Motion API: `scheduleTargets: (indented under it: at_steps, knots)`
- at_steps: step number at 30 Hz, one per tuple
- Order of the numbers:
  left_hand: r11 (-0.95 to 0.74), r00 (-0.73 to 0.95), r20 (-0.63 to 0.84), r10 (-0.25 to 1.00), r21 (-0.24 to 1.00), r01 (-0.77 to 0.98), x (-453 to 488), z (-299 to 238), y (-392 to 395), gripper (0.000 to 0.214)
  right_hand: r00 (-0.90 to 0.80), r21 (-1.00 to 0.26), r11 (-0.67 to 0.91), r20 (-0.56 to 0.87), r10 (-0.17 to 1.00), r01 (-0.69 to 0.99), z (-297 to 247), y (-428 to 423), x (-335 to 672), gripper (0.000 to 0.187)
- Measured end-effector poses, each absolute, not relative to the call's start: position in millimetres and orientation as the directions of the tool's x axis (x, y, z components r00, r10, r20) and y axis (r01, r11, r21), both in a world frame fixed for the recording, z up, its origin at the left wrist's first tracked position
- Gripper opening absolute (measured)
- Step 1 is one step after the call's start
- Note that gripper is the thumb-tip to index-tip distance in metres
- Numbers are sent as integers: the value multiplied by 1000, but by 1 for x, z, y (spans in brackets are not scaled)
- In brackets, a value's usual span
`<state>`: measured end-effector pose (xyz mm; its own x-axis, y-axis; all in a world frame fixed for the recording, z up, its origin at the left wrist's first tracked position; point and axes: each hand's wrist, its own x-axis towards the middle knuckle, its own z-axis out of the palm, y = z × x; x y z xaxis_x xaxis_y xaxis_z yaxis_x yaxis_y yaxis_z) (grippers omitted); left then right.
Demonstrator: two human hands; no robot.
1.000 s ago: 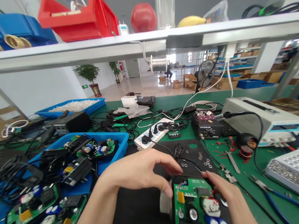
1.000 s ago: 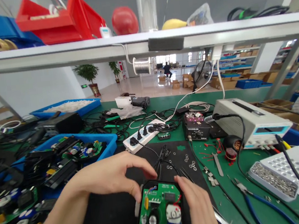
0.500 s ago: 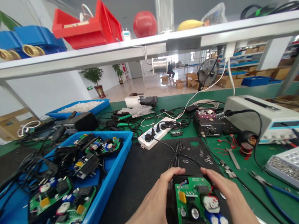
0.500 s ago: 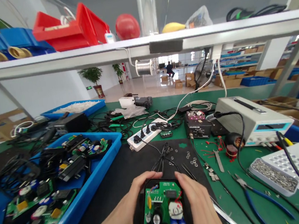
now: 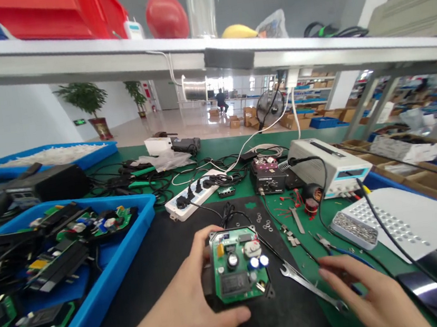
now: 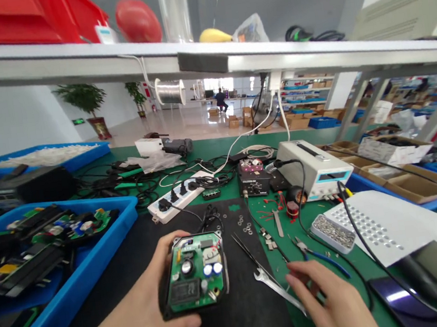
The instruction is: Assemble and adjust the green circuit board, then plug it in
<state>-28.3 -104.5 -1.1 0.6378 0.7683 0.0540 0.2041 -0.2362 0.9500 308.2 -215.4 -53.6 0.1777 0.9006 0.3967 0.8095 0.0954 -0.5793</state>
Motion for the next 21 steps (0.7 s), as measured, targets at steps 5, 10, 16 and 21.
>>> scheduleTargets:
  at_steps: [5,10,16,21]
  knots:
    - [-266,615,124,779,953,145,-28,-14,-96,109,-62,-280,119,205,977,953,-69,-199,301,27]
    - [-382,607,216,765,911,158,-29,-27,-101,111,-107,-126,105,-10,994,986,-46,-168,281,20]
    - [-422,596,264,758,896,140,-28,-26,-108,114,-78,-89,70,-84,993,994,-43,-146,273,22]
    - [-408,584,243,774,897,169,-28,-24,-112,116,-29,-152,16,-83,996,988,-44,-148,286,20]
